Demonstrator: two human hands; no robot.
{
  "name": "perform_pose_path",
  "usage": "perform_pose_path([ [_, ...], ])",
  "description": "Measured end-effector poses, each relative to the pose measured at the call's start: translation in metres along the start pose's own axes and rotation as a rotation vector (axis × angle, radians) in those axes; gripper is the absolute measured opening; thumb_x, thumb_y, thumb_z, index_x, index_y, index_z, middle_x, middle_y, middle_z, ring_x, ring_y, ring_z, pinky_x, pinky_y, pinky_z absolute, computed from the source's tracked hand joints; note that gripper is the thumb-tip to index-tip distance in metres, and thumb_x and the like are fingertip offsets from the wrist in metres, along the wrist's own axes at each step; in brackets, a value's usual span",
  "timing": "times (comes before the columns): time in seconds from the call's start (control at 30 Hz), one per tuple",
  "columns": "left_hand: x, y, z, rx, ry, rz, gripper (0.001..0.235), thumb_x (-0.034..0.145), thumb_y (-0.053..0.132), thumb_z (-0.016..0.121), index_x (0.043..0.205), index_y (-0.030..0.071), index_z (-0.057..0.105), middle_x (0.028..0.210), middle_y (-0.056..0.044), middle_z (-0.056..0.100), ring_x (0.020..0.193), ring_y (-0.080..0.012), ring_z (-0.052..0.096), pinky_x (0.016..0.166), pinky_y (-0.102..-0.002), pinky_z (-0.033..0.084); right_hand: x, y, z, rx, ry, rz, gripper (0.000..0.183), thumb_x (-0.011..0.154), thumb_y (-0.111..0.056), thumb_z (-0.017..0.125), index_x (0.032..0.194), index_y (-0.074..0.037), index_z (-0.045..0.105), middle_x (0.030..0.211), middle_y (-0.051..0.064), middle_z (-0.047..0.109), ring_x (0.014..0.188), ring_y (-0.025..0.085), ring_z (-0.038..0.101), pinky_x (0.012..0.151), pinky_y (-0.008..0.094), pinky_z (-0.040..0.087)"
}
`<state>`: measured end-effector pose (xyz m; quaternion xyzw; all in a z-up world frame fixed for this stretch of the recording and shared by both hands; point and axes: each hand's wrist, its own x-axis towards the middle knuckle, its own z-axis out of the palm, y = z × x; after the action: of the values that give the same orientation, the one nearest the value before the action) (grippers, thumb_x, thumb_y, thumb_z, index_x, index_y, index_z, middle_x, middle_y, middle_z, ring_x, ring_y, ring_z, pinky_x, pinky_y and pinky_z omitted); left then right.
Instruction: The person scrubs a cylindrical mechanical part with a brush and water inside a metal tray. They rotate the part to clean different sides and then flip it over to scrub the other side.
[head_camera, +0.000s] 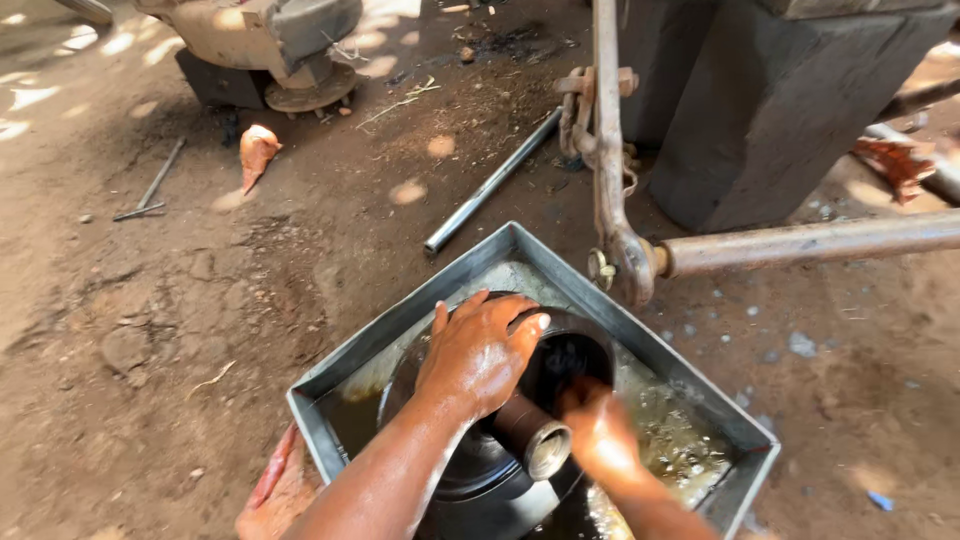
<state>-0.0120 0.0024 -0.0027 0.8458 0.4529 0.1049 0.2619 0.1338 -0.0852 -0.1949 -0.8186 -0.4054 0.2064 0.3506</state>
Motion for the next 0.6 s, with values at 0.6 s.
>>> perform_pose_path([
  [0.6,0.004,-0.004,0.003,0.017,0.036,0.070,0.047,0.096,0.052,0.047,0.128,0.026,0.068,0.142,-0.002,0.060,0.147,-0.0268,0.038,0.124,-0.056,0.013,-0.068,0.023,0.047,0.111,-0.268,0.010,0.037,0.091,-0.030,0.063,0.119,-0.006,0.068,0.098,0.013,0.072,0.084,0.030,0.070,0.075,0.042,0.058],
])
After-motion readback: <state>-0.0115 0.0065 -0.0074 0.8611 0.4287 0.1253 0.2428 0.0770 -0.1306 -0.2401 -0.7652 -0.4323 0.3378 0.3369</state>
